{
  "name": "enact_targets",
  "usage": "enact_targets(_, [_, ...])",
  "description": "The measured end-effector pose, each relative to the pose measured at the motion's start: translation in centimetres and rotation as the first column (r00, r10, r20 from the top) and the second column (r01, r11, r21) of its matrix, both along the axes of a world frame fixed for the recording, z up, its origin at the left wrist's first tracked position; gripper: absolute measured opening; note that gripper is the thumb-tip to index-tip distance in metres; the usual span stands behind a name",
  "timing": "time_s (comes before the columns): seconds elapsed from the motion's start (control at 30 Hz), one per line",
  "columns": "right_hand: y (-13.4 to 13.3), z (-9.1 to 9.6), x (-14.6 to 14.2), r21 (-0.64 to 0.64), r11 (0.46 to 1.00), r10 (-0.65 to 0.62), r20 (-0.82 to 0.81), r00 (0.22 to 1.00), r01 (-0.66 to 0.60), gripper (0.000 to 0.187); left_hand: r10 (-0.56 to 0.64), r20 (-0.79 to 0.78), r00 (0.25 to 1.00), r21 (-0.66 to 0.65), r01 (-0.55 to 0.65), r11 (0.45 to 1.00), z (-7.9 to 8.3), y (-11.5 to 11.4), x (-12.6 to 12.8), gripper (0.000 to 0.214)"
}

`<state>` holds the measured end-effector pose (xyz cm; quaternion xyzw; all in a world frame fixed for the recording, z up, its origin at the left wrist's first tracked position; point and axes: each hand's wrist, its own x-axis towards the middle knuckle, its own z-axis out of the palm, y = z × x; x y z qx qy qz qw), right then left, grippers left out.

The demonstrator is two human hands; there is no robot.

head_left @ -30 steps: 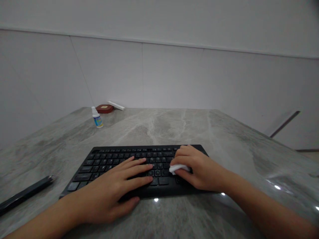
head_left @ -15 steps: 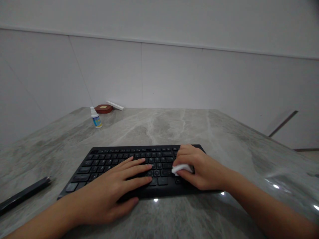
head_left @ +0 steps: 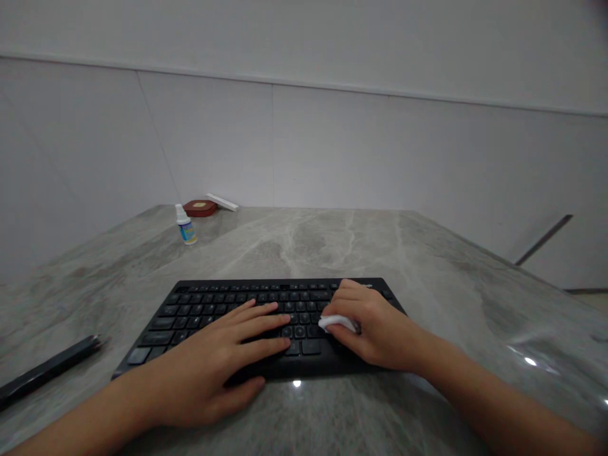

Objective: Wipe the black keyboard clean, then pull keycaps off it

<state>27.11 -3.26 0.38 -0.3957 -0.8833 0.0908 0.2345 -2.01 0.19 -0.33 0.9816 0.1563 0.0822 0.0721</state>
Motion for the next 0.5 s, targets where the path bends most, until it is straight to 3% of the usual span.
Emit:
enact_targets(0.23, [-0.3, -0.8, -1.7, 0.019, 1.0, 0.017, -0.042, 0.999, -0.017, 0.014, -0.011, 0.025, 1.0, -0.018, 0.012, 1.0, -0.2, 0.1, -0.1, 0.065])
enact_targets(0.5, [0.3, -1.0, -1.1, 0.187, 0.982, -0.028, -0.015, 0.999, 0.031, 0.016, -0.011, 0.051, 0.999, -0.039, 0.013, 0.999, -0.2, 0.1, -0.1, 0.066])
